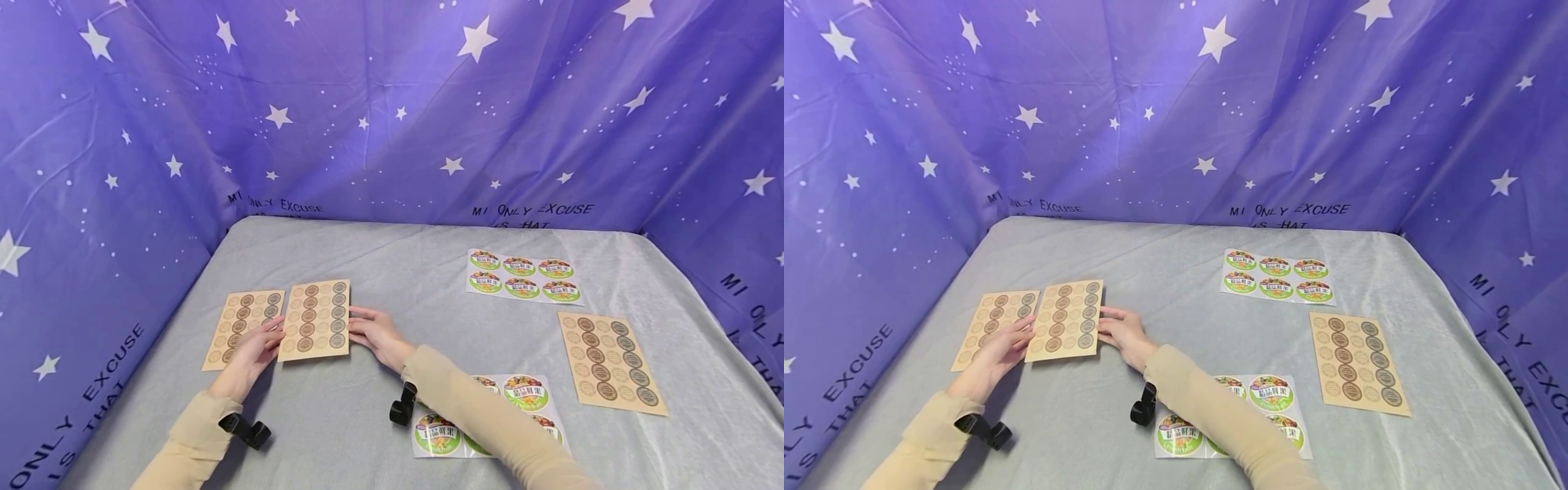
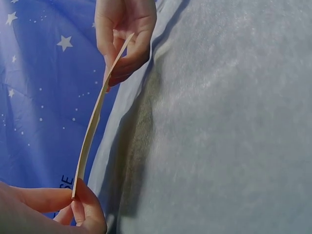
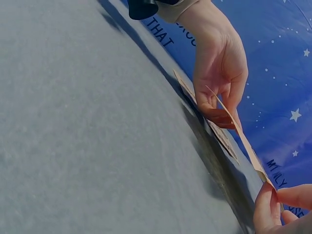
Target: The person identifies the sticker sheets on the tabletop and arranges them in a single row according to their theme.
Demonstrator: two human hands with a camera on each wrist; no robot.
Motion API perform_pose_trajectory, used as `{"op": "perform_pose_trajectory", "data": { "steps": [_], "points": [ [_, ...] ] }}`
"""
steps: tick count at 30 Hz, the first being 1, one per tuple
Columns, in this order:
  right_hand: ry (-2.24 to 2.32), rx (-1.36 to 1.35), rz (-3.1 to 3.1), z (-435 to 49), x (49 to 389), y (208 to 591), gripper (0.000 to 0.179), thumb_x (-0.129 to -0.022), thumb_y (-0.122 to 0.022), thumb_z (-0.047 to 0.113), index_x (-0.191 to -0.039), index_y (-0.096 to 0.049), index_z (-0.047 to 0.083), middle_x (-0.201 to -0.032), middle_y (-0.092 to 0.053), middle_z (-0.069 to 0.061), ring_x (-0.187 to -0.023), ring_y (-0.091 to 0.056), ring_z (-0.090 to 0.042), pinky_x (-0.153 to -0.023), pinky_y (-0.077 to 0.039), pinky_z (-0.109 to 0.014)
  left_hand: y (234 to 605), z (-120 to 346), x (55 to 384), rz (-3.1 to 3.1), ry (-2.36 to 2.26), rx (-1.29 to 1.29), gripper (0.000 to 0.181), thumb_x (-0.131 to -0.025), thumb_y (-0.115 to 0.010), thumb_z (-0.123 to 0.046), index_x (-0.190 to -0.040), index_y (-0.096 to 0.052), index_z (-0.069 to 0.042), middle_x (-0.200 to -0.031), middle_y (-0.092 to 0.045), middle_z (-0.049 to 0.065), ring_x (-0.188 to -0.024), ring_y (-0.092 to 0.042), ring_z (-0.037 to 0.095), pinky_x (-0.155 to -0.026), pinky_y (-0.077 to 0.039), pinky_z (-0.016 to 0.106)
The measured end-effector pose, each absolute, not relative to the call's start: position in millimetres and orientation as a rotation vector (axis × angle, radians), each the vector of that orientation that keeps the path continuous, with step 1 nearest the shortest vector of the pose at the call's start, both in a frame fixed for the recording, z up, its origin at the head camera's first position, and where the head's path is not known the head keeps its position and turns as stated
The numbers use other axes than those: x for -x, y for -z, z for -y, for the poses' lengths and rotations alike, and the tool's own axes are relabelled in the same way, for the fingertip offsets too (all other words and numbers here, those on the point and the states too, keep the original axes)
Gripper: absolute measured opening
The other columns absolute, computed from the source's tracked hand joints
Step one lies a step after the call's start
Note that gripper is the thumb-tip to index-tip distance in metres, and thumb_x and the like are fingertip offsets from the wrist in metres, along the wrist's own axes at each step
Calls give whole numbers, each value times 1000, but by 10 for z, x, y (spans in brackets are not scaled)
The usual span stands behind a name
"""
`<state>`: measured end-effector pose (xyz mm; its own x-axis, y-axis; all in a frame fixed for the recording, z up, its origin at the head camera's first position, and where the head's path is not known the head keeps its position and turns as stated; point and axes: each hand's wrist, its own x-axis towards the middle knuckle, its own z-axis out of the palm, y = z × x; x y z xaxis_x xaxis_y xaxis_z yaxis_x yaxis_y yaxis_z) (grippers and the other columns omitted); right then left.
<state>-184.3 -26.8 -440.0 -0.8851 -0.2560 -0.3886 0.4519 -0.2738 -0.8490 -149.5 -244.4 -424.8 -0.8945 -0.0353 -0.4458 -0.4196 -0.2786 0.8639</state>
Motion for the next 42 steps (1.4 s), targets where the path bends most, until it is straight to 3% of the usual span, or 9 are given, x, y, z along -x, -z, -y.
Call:
{"op": "perform_pose_trajectory", "data": {
  "steps": [6,14,21,33,42],
  "points": [
    [2186,-209,-1557,295,1833,4415,45,-77,-52,-15,-121,-49,-5,-107,-58,-25,-90,-61,-23,-79,-50,-32,4254,2472,1482,-1834,-2188,593,54,-85,-44,7,-136,-24,5,-83,-58,-11,-76,-54,-2,-69,-47,15],
    [2175,-187,-1574,321,1823,4421,47,-76,-51,-17,-122,-48,-6,-102,-59,-25,-86,-61,-23,-78,-51,-32,4247,2492,1504,-2010,-2031,631,57,-81,-52,6,-134,-32,3,-101,-53,-8,-71,-53,-2,-64,-47,14],
    [2126,-178,-1587,359,1834,4437,50,-74,-53,-17,-123,-49,-4,-100,-61,-23,-81,-62,-20,-75,-52,-30,4251,2532,1515,-2089,-1959,617,57,-79,-53,8,-132,-33,7,-78,-58,-14,-65,-53,-3,-58,-46,15],
    [2056,-155,-1647,396,1833,4462,53,-75,-53,-16,-126,-46,-3,-90,-61,-18,-71,-61,-16,-70,-53,-30,4279,2597,1535,-2154,-1871,576,58,-77,-55,8,-131,-34,9,-75,-57,-11,-64,-55,0,-57,-47,16],
    [1981,-112,-1716,405,1848,4480,55,-74,-54,-17,-127,-42,-5,-90,-62,-22,-77,-63,-25,-68,-53,-30,4298,2600,1565,-2212,-1788,575,57,-75,-55,10,-129,-37,9,-74,-55,-10,-56,-52,1,-52,-45,16]
  ]
}}
